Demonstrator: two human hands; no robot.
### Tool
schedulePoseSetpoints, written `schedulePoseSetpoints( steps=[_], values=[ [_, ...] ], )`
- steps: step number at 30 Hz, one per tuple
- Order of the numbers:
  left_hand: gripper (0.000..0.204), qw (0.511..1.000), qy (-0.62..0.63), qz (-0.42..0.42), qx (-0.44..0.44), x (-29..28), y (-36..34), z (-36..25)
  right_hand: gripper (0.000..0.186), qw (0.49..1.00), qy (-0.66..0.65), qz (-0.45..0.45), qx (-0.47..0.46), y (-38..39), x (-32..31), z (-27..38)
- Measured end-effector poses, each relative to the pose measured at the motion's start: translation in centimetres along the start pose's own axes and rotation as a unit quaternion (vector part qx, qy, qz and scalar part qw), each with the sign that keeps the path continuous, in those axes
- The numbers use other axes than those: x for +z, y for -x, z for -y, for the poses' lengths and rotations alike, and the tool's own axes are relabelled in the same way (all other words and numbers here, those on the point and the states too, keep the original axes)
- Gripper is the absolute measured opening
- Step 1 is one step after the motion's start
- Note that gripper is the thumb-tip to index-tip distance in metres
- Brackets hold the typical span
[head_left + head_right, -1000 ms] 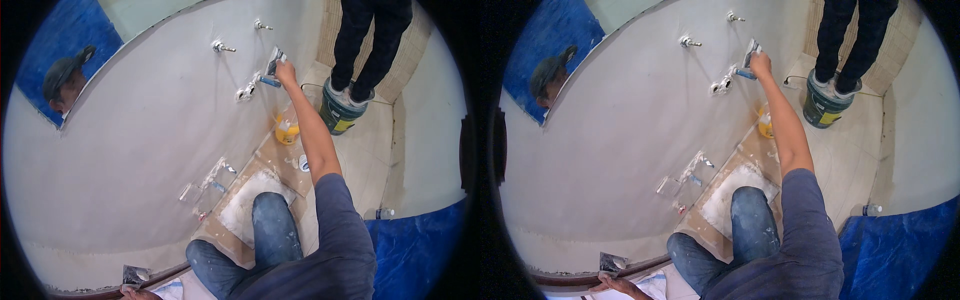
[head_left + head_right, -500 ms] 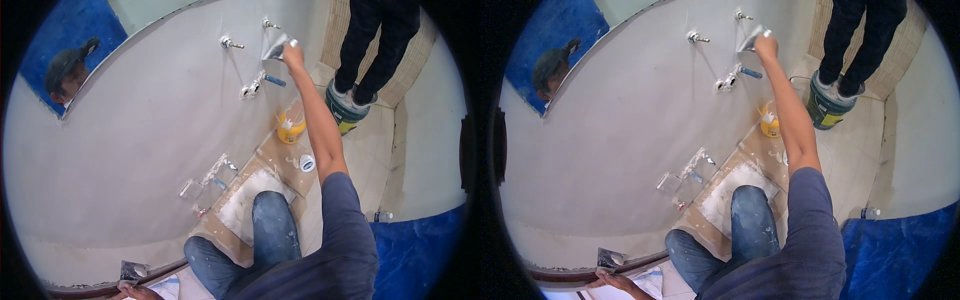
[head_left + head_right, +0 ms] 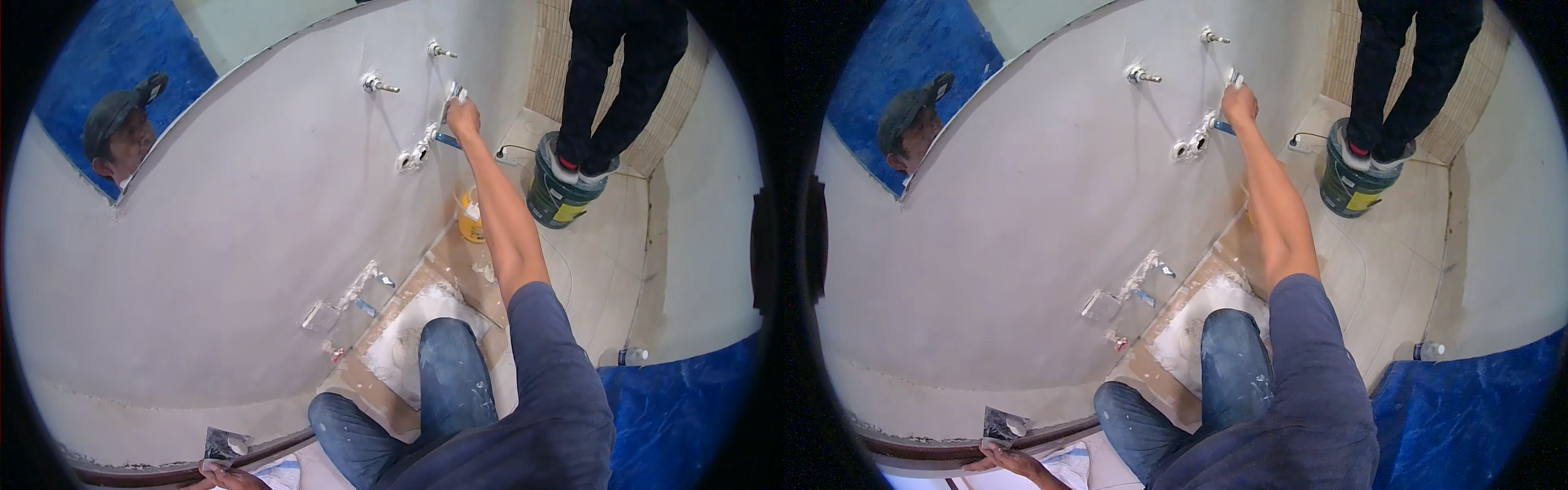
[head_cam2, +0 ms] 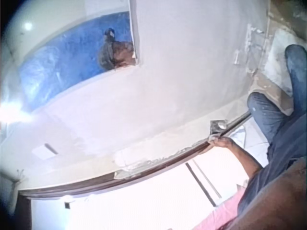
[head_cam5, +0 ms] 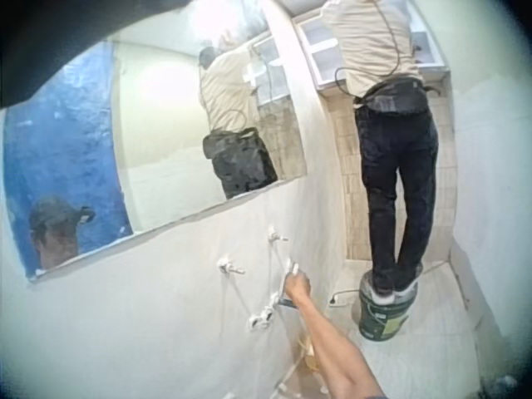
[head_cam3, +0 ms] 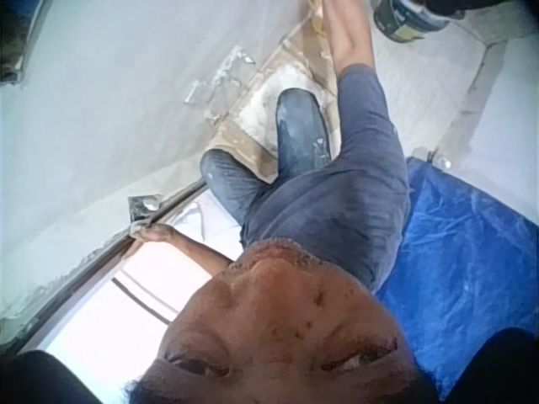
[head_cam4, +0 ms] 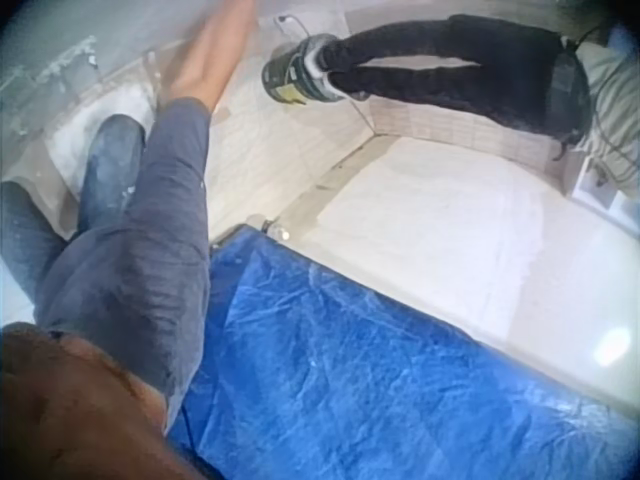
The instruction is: The person applies putty to the bathroom wall around pipes and doorframe joints using putty knives, scraping, smoothing, and transferring the compound between the blades.
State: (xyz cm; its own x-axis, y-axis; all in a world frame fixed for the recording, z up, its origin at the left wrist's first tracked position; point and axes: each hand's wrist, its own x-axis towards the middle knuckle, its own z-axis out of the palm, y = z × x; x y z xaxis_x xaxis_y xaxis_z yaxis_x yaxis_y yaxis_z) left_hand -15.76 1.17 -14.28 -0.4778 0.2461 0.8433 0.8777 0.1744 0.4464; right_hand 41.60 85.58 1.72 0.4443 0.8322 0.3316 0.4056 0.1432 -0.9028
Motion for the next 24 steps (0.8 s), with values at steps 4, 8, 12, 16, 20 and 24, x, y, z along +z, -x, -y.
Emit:
schedulePoseSetpoints(
  steps=[4,8,12,16,20,24],
  values=[
    [0.041,0.985,-0.147,0.033,0.079,0.3,0.9,0.4,0.042,0.999,-0.019,0.019,-0.034,1.9,-1.9,1.8],
    [0.040,0.993,-0.113,0.026,0.022,2.1,0.8,-0.7,0.037,0.994,0.004,-0.009,-0.108,5.0,-1.7,2.8],
    [0.042,0.974,-0.220,0.024,0.056,1.6,0.4,-0.2,0.029,0.967,0.018,-0.065,-0.246,11.6,-0.2,4.3],
    [0.043,0.976,-0.199,0.042,0.073,1.1,0.2,0.3,0.027,0.957,-0.044,-0.022,-0.287,13.4,-3.0,4.1],
    [0.042,0.995,-0.085,0.008,-0.054,2.5,0.6,0.9,0.028,0.987,0.012,-0.071,-0.143,6.6,-5.9,0.8],
    [0.043,0.995,-0.092,-0.007,0.047,-1.3,-0.6,4.6,0.030,0.992,0.035,-0.043,-0.111,3.1,-2.9,0.6]
  ],
)
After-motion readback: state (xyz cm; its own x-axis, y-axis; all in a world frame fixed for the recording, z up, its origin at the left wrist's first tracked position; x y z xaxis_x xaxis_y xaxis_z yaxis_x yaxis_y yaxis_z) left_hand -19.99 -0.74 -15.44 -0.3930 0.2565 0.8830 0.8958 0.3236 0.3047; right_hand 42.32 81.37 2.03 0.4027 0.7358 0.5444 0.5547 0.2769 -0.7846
